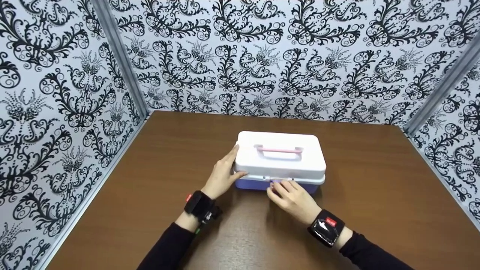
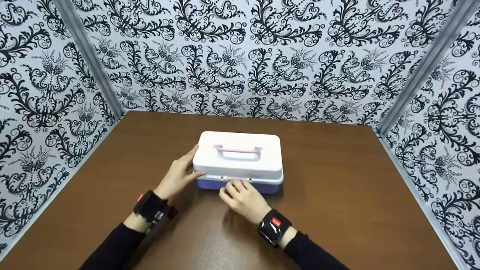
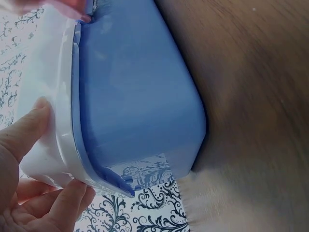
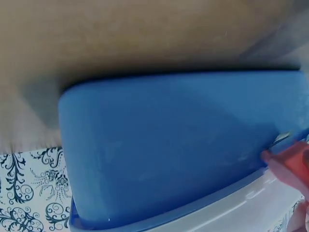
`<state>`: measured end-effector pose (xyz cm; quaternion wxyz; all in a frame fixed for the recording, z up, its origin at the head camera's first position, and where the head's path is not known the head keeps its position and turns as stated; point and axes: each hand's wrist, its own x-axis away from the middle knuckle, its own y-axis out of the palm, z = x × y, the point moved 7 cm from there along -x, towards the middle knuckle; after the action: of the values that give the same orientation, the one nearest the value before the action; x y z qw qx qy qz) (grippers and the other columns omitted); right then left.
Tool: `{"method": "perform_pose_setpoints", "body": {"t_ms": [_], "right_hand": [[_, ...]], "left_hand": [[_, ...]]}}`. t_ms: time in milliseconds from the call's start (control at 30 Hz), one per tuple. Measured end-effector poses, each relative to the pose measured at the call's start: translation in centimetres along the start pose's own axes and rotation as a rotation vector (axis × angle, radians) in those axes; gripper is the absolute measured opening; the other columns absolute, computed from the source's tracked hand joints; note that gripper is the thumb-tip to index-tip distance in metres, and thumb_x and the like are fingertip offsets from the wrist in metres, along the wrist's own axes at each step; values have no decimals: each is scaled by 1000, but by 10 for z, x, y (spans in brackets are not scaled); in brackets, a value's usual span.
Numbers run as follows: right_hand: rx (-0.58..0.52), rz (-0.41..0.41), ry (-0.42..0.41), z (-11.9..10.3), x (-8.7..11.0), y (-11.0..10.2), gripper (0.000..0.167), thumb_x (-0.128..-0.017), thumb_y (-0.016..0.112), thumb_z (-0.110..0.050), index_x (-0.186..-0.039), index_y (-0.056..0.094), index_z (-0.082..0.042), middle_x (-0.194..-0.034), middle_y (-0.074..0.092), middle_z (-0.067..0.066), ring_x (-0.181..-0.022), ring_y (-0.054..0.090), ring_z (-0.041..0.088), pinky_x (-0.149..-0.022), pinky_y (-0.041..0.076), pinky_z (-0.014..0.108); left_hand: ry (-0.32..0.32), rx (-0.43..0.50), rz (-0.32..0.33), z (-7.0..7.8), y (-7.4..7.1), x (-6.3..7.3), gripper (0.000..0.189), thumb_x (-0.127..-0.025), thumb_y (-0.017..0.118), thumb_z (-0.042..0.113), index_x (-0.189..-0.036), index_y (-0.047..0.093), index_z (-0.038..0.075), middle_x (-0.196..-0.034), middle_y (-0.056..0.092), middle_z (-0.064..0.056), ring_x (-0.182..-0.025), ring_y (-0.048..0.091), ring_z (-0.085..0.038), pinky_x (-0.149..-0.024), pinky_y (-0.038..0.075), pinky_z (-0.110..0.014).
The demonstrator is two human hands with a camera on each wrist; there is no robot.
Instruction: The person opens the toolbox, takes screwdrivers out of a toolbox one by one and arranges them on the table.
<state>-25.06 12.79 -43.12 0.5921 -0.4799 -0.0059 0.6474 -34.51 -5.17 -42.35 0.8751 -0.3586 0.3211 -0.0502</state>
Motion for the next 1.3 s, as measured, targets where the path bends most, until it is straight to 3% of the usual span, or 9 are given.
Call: {"method": "perform_pose_setpoints", "body": {"t_ms": [400,600,833,1033,1233,1300], "right_hand": [[-196,-94,-4,-11,13,-4,29,-80,54,-9,-104,72,-12,-95,65,2,-85,63,19,-68,53,29],[-277,-80,78,0,17,-8,26,-79,60,-4,-101,72,-10,-87,67,0,-74,62,14,-60,54,26],[-346,65,327,45,29,-30,35,-65,83,-1,-98,72,-6,-93,70,4,-83,66,19,-73,58,31],[-374,166,632,83,52,-38,49,-60,88,2,-105,70,-2,-107,65,16,-102,57,33,-98,44,26],[-433,121,867,101,79,-25,85,-60,91,0,-136,52,3,-132,52,26,-123,49,40,-112,22,8],[-461,82,942,104,88,-19,90,-64,89,-2,-142,45,3,-137,51,27,-126,49,41,-116,30,19]], "left_hand": [[7,0,-2,0,0,1,82,-85,76,26,-148,36,-7,-149,43,-29,-132,50,-41,-111,44,-48],[1,15,-5,-1,0,2,82,-85,75,26,-149,35,-6,-149,43,-29,-132,50,-42,-109,45,-49],[5,5,-5,-1,0,1,81,-85,75,27,-148,36,-7,-149,43,-28,-132,50,-42,-111,44,-49],[-10,-9,-23,1,-1,-2,82,-84,77,27,-147,37,-7,-150,42,-28,-133,49,-42,-112,43,-49],[-25,-19,-47,1,-1,-4,82,-84,77,27,-147,37,-8,-151,40,-27,-135,47,-41,-114,40,-48],[-26,-23,-51,1,0,-3,82,-84,77,27,-147,37,-8,-151,40,-27,-135,47,-41,-114,40,-47]]}}
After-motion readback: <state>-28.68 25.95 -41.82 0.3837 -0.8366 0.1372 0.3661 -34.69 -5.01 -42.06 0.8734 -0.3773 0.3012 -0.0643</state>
